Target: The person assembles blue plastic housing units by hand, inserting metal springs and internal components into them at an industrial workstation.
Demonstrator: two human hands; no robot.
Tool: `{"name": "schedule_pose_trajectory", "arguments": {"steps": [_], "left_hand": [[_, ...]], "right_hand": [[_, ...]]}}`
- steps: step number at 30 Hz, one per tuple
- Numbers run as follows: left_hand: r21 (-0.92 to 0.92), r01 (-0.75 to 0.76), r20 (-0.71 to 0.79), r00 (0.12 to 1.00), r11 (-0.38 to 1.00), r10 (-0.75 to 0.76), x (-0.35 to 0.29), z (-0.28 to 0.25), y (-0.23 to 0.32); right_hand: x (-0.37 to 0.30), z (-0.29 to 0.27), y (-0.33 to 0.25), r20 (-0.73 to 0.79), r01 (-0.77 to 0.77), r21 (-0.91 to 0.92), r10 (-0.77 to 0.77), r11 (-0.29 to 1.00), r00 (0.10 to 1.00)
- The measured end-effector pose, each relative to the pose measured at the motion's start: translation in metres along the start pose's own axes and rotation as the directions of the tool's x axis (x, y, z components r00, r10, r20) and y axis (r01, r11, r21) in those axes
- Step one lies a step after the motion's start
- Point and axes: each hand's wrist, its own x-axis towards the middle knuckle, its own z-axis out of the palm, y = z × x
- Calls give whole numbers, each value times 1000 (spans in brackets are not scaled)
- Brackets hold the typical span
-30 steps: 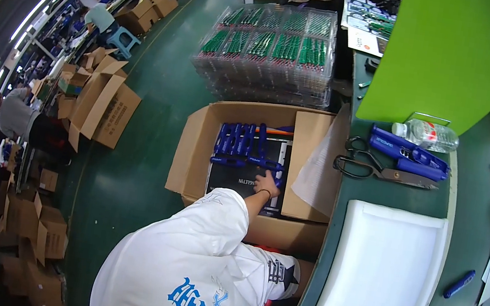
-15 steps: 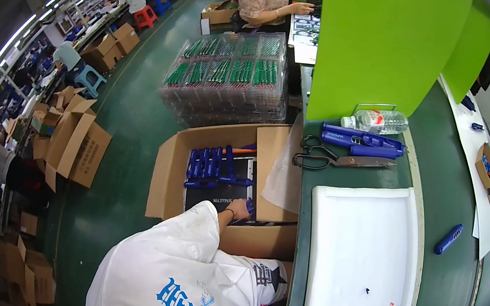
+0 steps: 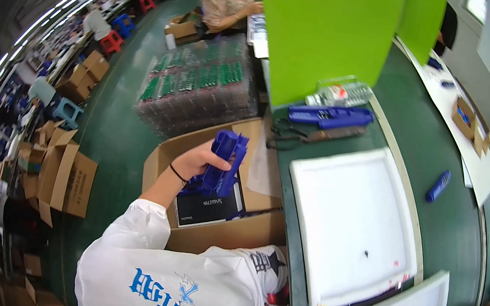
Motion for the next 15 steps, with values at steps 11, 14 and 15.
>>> {"name": "schedule_pose_trajectory", "arguments": {"steps": [11,14,15], "left_hand": [[614,144,557,618,776,-556,215,294,29],[908,-293,399,823,300,-405,227,318,17],[909,-371,414,856,190,-310,230,319,9]], "right_hand": [[5,8,-18,-18,41,63,-40,997,999],[-3,7,-11,-58,1,78,3,997,998],[-5,6,-11,-59,18,43,-15,999,998]]}}
